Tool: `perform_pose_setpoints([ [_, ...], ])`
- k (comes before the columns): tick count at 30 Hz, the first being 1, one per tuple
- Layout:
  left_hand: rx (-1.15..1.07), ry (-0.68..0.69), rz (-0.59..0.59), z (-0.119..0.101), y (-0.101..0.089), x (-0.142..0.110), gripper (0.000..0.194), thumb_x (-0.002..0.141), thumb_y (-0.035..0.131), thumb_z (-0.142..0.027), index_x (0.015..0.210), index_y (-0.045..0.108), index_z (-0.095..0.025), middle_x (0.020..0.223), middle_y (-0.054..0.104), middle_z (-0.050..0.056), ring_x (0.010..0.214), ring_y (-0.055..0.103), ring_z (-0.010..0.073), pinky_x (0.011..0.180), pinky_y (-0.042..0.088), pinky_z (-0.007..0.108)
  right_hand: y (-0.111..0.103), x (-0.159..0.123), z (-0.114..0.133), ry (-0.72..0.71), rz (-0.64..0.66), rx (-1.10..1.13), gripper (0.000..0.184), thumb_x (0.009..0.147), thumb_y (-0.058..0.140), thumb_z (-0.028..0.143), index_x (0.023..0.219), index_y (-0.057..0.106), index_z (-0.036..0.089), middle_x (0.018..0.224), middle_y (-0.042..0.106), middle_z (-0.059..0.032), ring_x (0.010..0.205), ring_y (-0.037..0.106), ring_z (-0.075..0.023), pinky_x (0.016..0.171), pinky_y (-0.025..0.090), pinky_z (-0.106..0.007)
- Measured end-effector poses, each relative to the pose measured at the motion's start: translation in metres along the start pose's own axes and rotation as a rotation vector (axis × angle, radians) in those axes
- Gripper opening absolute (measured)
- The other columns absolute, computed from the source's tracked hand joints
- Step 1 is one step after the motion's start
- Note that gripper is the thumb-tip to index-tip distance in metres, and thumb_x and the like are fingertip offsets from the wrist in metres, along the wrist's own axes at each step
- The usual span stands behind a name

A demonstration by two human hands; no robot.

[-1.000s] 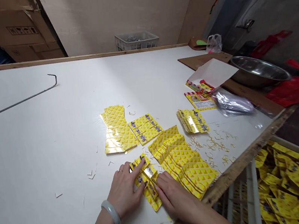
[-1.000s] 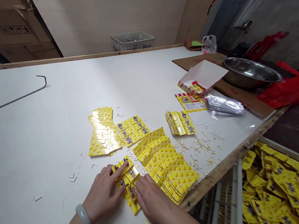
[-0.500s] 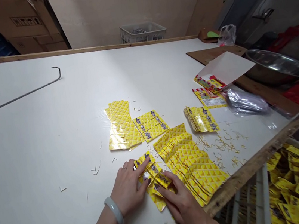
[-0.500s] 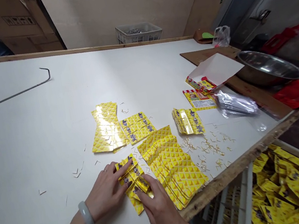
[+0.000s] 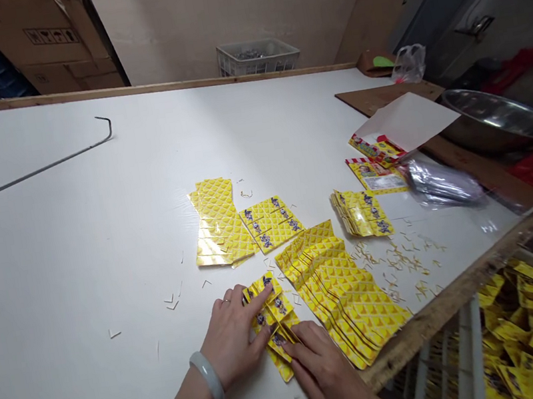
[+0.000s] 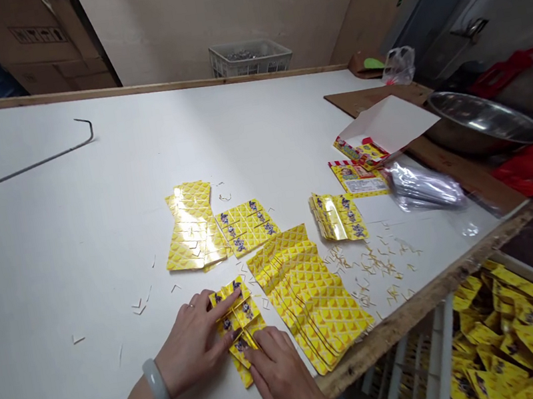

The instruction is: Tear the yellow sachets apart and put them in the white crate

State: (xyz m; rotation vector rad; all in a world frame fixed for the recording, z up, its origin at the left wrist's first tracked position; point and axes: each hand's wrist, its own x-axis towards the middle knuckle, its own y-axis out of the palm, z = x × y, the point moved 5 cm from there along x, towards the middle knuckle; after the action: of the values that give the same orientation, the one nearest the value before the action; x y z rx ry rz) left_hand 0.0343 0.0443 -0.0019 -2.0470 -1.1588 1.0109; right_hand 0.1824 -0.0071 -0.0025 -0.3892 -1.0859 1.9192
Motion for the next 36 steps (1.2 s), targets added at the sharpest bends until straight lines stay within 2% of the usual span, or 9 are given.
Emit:
perform_pose_setpoints([
  [6, -0.027, 0.010, 0.048, -0.003, -0.002, -0.004, 0.056, 0.083, 0.043, -0.034, 0.133, 0.023, -0.049, 0.113, 0.042, 0.005, 0.106, 0.040, 0.0229, 0.091, 0.035, 0.044, -0.011, -0.006, -0.001, 0.096, 0.081, 0.181, 0.038, 0.078, 0.054, 0.015, 0.113, 0.041, 0.021, 0.108, 0.044, -0.0096, 0.102, 0.046, -0.0217, 0.086, 0.045, -0.038],
  [11, -0.022, 0.054, 0.055, -0.006, 0.010, -0.014, 0.056, 0.084, 0.041, -0.034, 0.135, 0.020, -0.047, 0.117, 0.042, 0.006, 0.110, 0.039, 0.0239, 0.094, 0.035, 0.048, -0.028, -0.006, -0.019, 0.340, 0.101, 0.362, 0.041, 0.091, 0.033, 0.016, 0.129, 0.022, 0.023, 0.110, 0.045, -0.0083, 0.100, 0.050, -0.0138, 0.089, 0.046, -0.029],
  [16, 0.004, 0.090, 0.032, -0.009, 0.022, -0.020, 0.060, 0.084, 0.043, -0.030, 0.136, 0.017, -0.046, 0.120, 0.044, 0.006, 0.111, 0.041, 0.0224, 0.095, 0.038, 0.046, -0.027, 0.009, -0.015, 0.247, 0.171, 0.165, 0.041, 0.084, 0.044, 0.014, 0.124, 0.041, 0.024, 0.119, 0.038, -0.0101, 0.103, 0.049, -0.0187, 0.090, 0.045, -0.034],
  [21, -0.013, 0.077, -0.010, -0.006, 0.014, -0.026, 0.056, 0.087, 0.040, -0.033, 0.137, 0.018, -0.042, 0.114, 0.050, 0.004, 0.102, 0.049, 0.0163, 0.092, 0.045, 0.036, -0.030, 0.012, -0.009, 0.147, 0.177, 0.169, 0.043, 0.078, 0.045, 0.006, 0.119, 0.040, 0.019, 0.114, 0.046, -0.0098, 0.109, 0.044, -0.0200, 0.096, 0.041, -0.035],
  [23, -0.034, 0.058, -0.099, -0.003, 0.007, -0.035, 0.053, 0.088, 0.037, -0.033, 0.138, 0.019, -0.040, 0.115, 0.051, 0.003, 0.101, 0.051, 0.0130, 0.090, 0.047, 0.030, -0.034, 0.010, -0.010, 0.132, 0.173, 0.212, 0.044, 0.076, 0.047, 0.006, 0.117, 0.040, 0.018, 0.115, 0.046, -0.0090, 0.110, 0.043, -0.0192, 0.097, 0.039, -0.034],
  [26, 0.024, 0.045, -0.397, -0.001, 0.001, -0.054, 0.042, 0.086, 0.044, -0.032, 0.128, 0.040, -0.033, 0.116, 0.049, 0.004, 0.105, 0.050, 0.0125, 0.089, 0.049, 0.025, -0.033, 0.009, -0.013, 0.150, 0.224, 0.234, 0.036, 0.076, 0.048, 0.005, 0.108, 0.048, 0.020, 0.114, 0.046, -0.0064, 0.109, 0.043, -0.0177, 0.095, 0.040, -0.031],
  [28, 0.077, 0.142, -0.525, -0.010, 0.009, -0.063, 0.033, 0.082, 0.052, -0.030, 0.115, 0.050, -0.027, 0.110, 0.050, 0.005, 0.101, 0.051, 0.0122, 0.085, 0.050, 0.022, -0.031, 0.010, -0.014, 0.170, 0.258, 0.211, 0.030, 0.076, 0.047, 0.003, 0.100, 0.051, 0.020, 0.112, 0.045, -0.0059, 0.106, 0.044, -0.0171, 0.092, 0.042, -0.030],
  [31, 0.167, 0.274, -0.517, -0.028, 0.035, -0.063, 0.033, 0.079, 0.057, -0.026, 0.111, 0.053, -0.021, 0.101, 0.054, 0.006, 0.092, 0.053, 0.0118, 0.080, 0.052, 0.020, -0.026, 0.010, -0.013, 0.159, 0.272, 0.101, 0.029, 0.076, 0.046, 0.001, 0.097, 0.052, 0.019, 0.111, 0.046, -0.0072, 0.104, 0.045, -0.0186, 0.088, 0.043, -0.031],
  [36, 0.381, 0.255, -0.529, -0.039, 0.067, -0.059, 0.025, 0.079, 0.053, -0.019, 0.103, 0.058, -0.022, 0.100, 0.058, 0.005, 0.092, 0.053, 0.0174, 0.077, 0.054, 0.029, -0.012, -0.007, -0.010, 0.023, 0.196, -0.170, 0.023, 0.079, 0.052, 0.003, 0.096, 0.053, 0.018, 0.104, 0.052, -0.0070, 0.097, 0.046, -0.0214, 0.084, 0.042, -0.035],
])
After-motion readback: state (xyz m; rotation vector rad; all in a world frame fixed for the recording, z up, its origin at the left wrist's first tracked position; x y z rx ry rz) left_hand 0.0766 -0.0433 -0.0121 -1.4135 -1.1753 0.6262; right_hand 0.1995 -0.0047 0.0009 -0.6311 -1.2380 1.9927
